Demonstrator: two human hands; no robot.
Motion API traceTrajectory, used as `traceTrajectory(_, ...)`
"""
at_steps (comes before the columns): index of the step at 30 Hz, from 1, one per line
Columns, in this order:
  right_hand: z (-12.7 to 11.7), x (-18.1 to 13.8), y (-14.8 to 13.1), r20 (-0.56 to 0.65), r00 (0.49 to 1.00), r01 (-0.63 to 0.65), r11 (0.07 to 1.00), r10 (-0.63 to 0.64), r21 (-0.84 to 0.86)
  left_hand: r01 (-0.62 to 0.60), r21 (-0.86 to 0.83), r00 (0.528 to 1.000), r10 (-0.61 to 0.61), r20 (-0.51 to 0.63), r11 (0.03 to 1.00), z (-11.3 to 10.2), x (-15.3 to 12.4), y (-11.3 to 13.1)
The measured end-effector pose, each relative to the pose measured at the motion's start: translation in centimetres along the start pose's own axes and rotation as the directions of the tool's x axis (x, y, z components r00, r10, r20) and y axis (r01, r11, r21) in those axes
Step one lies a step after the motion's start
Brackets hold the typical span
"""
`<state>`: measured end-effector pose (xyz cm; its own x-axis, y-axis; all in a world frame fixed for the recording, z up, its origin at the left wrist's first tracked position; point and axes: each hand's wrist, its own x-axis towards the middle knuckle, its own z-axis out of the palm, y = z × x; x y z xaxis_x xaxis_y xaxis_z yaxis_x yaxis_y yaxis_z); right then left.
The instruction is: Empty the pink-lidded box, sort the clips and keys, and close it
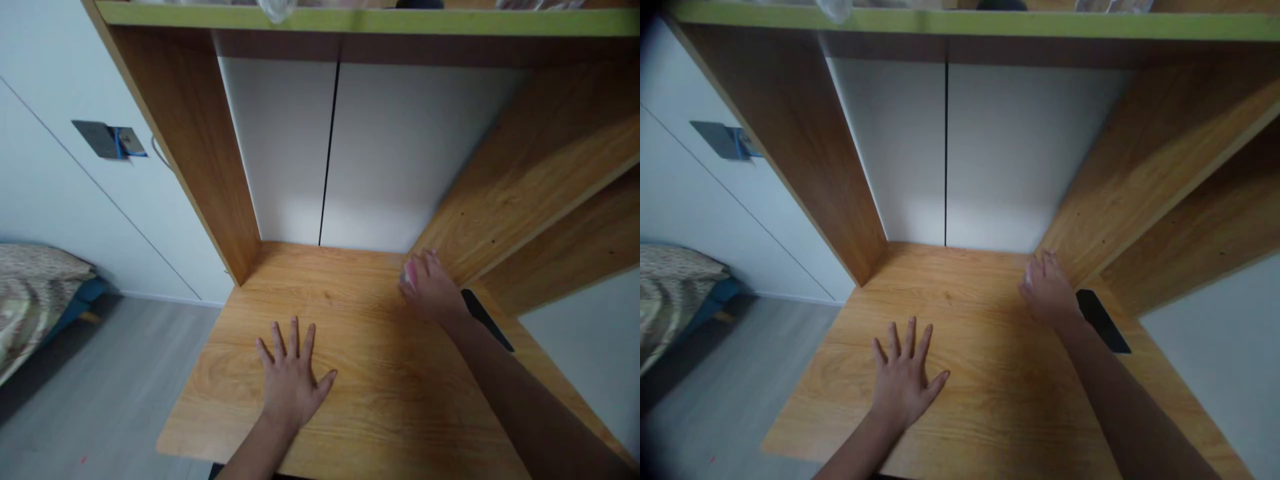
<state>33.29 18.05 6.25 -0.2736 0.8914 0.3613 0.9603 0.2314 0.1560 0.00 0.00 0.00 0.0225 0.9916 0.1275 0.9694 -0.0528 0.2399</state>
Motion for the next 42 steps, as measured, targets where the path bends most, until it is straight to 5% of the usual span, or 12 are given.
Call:
traceTrajectory(9, 5.2, 1.8, 1.4, 0.078, 0.996, -0.033, 0.995, 0.040, -0.089, 0.001, 0.018, 1.000, -0.001, -0.009, 1.000, 0.2, 0.0, -0.3)
traceTrajectory(25, 3.6, -0.7, -1.0, 0.047, 0.999, 0.012, 0.999, -0.010, -0.048, -0.012, -0.043, 1.000, 0.010, -0.029, 0.999, 0.2, -0.1, -0.2)
traceTrajectory(35, -0.6, -5.8, -8.7, 0.011, 0.986, 0.160, 0.964, -0.166, 0.211, -0.013, -0.030, 1.000, 0.013, -0.023, 0.999, 0.1, -0.2, -0.2)
traceTrajectory(42, -5.2, -8.7, -18.1, -0.071, 0.878, 0.446, 0.757, -0.473, 0.478, -0.074, -0.089, 0.997, 0.072, -0.031, 0.993, 0.1, -0.5, -0.9)
